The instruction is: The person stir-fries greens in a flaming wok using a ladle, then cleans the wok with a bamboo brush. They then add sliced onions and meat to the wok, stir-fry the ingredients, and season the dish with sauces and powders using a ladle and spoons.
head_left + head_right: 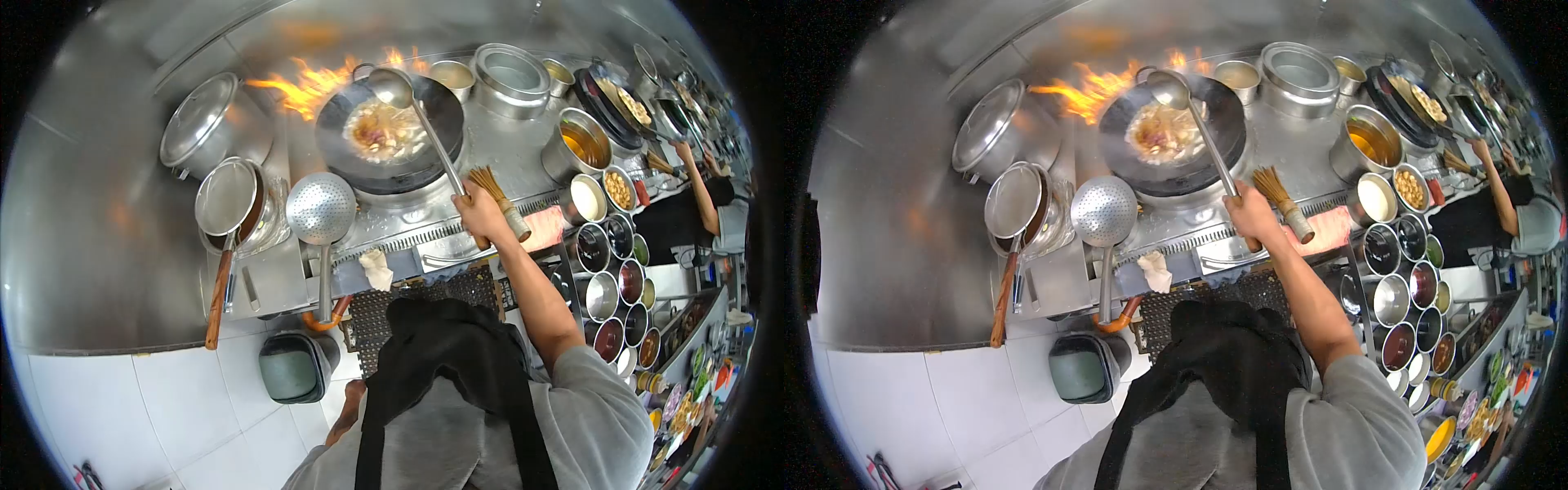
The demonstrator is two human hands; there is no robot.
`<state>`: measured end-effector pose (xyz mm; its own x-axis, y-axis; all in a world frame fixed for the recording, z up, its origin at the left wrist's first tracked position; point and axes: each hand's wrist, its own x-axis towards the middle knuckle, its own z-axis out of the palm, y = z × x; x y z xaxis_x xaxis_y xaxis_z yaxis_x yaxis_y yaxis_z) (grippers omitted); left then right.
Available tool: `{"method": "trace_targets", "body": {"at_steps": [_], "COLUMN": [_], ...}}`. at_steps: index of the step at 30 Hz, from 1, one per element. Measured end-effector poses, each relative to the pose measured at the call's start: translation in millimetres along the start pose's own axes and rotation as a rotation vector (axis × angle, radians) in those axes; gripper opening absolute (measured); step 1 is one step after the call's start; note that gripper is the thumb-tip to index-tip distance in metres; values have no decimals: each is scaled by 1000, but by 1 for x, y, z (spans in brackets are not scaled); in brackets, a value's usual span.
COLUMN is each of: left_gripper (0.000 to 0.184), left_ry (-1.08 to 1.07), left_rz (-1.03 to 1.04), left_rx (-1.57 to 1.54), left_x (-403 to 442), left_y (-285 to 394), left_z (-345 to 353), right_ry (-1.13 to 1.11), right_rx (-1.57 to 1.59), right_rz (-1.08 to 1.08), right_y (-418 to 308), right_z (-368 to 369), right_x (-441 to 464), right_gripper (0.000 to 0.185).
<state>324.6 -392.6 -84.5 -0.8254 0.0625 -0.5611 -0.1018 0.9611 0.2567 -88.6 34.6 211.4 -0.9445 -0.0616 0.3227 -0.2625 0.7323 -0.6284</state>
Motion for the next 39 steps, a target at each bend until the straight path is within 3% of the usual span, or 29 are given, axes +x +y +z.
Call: {"method": "trace_targets", "body": {"at_steps": [1,3,4,5,6,7,9,11,13,16,18,19,21,22,23,27,29,31,33,34,35,37,39], "left_gripper": [20,19,18,18,20,27,27,25,26,29,28,27,27,28,29,26,20,19,23,20,20,19,20], "left_ry": [13,97,130,159,190,364,213,-14,-131,-171,-69,-15,415,376,340,463,115,99,-78,-92,-249,-384,-427], "left_rz": [43,192,268,338,430,633,312,329,469,850,1058,1063,968,802,641,862,768,767,590,611,475,486,714], "left_rx": [-155,44,85,101,126,78,-486,-634,-622,-552,-488,-374,-178,-237,-298,-376,-710,-692,-1004,-961,-1214,-1314,-1366], "left_x": [5,37,50,65,110,134,135,159,148,175,171,171,192,212,226,224,215,224,239,239,247,239,227], "left_y": [1,-13,8,39,39,70,188,267,370,483,566,606,670,693,708,748,752,750,744,744,732,726,722], "left_z": [-4,11,-15,-44,-32,-54,-130,-144,-179,-156,-159,-165,-158,-153,-148,-135,-120,-124,-127,-133,-145,-165,-198], "right_ry": [6,-417,-347,-126,-181,-222,-162,-59,23,230,340,384,501,542,576,683,721,707,680,657,660,573,473], "right_rx": [-4,1214,731,238,700,1168,1589,1788,1671,1255,1191,1175,1117,1073,1040,1022,1073,1100,1100,1092,1086,903,736], "right_rz": [13,661,611,376,554,710,658,709,827,924,1005,1024,1059,1065,1096,1128,1140,1145,1211,1187,1197,1322,1403], "right_y": [7,20,4,17,12,5,11,11,16,8,7,5,-3,-9,-16,-26,-27,-23,-24,-21,-20,-25,-35], "right_z": [-5,-25,-34,-18,-35,-60,-101,-151,-201,-253,-272,-282,-292,-295,-299,-296,-286,-292,-298,-298,-300,-315,-326], "right_x": [-2,-12,-21,-40,-57,-73,-124,-180,-231,-311,-359,-380,-412,-424,-433,-457,-460,-452,-441,-444,-439,-426,-402], "right_gripper": [32,33,32,25,26,27,28,28,24,27,32,33,33,31,31,31,31,29,27,27,27,26,25]}}
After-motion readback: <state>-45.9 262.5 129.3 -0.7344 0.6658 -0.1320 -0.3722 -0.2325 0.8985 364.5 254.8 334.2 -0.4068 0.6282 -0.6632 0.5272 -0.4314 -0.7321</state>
